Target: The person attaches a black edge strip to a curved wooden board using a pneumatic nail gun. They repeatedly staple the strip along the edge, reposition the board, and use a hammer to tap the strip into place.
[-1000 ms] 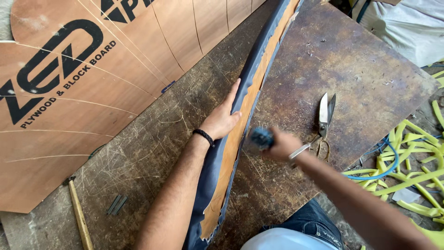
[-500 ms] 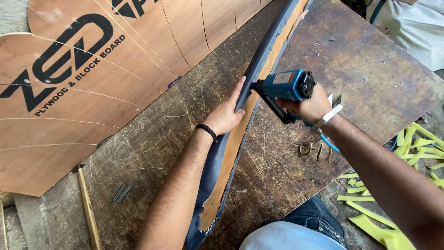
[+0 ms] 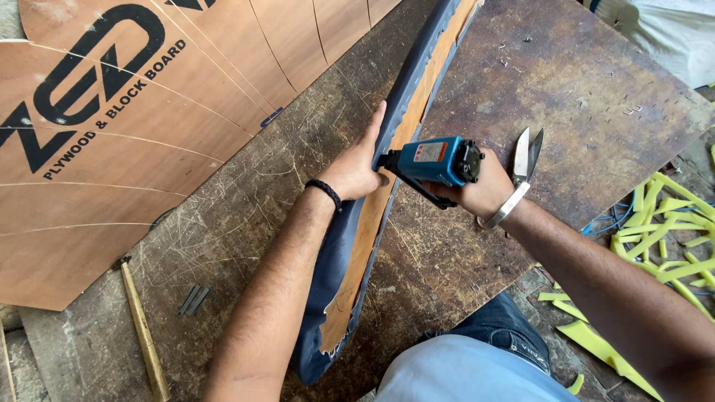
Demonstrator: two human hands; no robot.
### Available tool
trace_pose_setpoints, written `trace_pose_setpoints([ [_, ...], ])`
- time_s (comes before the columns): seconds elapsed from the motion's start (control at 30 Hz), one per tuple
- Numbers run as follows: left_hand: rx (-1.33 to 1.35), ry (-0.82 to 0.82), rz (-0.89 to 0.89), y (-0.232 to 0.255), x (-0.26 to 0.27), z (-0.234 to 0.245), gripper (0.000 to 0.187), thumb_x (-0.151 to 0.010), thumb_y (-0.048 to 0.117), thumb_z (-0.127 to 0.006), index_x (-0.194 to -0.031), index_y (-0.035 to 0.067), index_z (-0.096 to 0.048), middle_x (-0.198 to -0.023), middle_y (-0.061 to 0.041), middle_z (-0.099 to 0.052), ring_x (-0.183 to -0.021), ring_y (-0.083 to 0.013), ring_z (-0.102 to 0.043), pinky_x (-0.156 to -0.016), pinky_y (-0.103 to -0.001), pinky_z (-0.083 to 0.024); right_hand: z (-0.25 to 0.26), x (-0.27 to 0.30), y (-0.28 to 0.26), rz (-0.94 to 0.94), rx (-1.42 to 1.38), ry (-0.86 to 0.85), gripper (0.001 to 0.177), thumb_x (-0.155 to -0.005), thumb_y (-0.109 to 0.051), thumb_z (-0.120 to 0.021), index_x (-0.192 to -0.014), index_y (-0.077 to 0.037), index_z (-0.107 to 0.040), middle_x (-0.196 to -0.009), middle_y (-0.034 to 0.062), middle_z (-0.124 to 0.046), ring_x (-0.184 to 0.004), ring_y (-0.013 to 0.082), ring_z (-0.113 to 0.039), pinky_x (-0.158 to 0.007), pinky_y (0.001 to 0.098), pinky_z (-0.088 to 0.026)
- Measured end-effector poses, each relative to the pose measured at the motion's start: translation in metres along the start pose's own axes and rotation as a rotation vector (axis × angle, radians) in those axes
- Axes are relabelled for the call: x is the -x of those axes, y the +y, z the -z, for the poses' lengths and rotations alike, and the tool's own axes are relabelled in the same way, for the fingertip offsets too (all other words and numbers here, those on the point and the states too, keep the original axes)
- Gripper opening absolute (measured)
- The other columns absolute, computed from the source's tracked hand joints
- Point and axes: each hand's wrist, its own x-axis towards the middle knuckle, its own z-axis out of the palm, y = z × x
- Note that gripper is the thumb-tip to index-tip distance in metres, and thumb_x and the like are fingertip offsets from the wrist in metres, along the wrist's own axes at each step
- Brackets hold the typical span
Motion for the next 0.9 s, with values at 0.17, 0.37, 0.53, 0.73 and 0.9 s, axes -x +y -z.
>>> trace_pose_setpoints([
  [0.17, 0.390, -0.026, -0.498, -0.039, 0.045, -0.016, 0.113, -0.090, 0.049, -0.066, -0.165, 0.016, 0.012, -0.173, -0.019, 0.005, -0.162, -0.0316, -0.001, -0.130, -0.051, -0.009, -0.006, 0.023, -0.015, -0.047, -0.013, -0.057, 0.037, -0.080, -0.021, -0.082, -0.115, -0.010, -0.073, -0.098, 0.0062, -0.080, -0.084, 0.0162, -0.078, -0.075, 0.0330, -0.065],
  [0.37, 0.483, 0.078, -0.613, -0.083, 0.072, -0.041, 0.089, -0.107, 0.072, -0.022, -0.168, 0.011, -0.001, -0.178, -0.015, 0.008, -0.167, -0.0291, 0.005, -0.137, -0.051, 0.001, -0.021, 0.044, -0.022, 0.029, 0.019, -0.021, 0.042, -0.079, -0.024, -0.085, -0.113, -0.006, -0.071, -0.104, 0.0091, -0.080, -0.094, 0.0176, -0.078, -0.084, 0.0335, -0.063],
  [0.53, 0.622, 0.014, -0.618, -0.087, 0.064, -0.044, 0.087, -0.107, 0.069, -0.024, -0.168, 0.011, 0.000, -0.178, -0.014, 0.007, -0.167, -0.0278, 0.004, -0.136, -0.050, -0.002, -0.029, 0.053, -0.020, 0.019, 0.001, -0.057, 0.045, -0.077, -0.024, -0.083, -0.117, -0.007, -0.071, -0.104, 0.0086, -0.080, -0.092, 0.0185, -0.078, -0.082, 0.0339, -0.063],
  [0.73, 0.770, -0.011, -0.723, -0.097, 0.084, -0.052, 0.082, -0.110, 0.065, -0.025, -0.169, 0.014, 0.000, -0.179, -0.011, 0.008, -0.169, -0.0241, 0.006, -0.139, -0.047, 0.002, -0.068, 0.095, -0.018, -0.021, 0.208, -0.137, 0.033, -0.072, -0.030, -0.082, -0.099, -0.011, -0.077, -0.075, 0.0114, -0.078, -0.066, 0.0265, -0.078, -0.063, 0.0366, -0.063],
  [0.9, 0.604, 0.122, -0.662, -0.105, 0.101, -0.054, 0.073, -0.112, 0.052, -0.028, -0.170, 0.014, -0.006, -0.181, -0.011, 0.006, -0.170, -0.0250, 0.004, -0.140, -0.047, 0.003, -0.094, 0.101, -0.025, -0.053, 0.310, -0.109, 0.031, -0.073, -0.033, -0.084, -0.095, -0.012, -0.079, -0.073, 0.0148, -0.075, -0.066, 0.0324, -0.075, -0.061, 0.0399, -0.060],
])
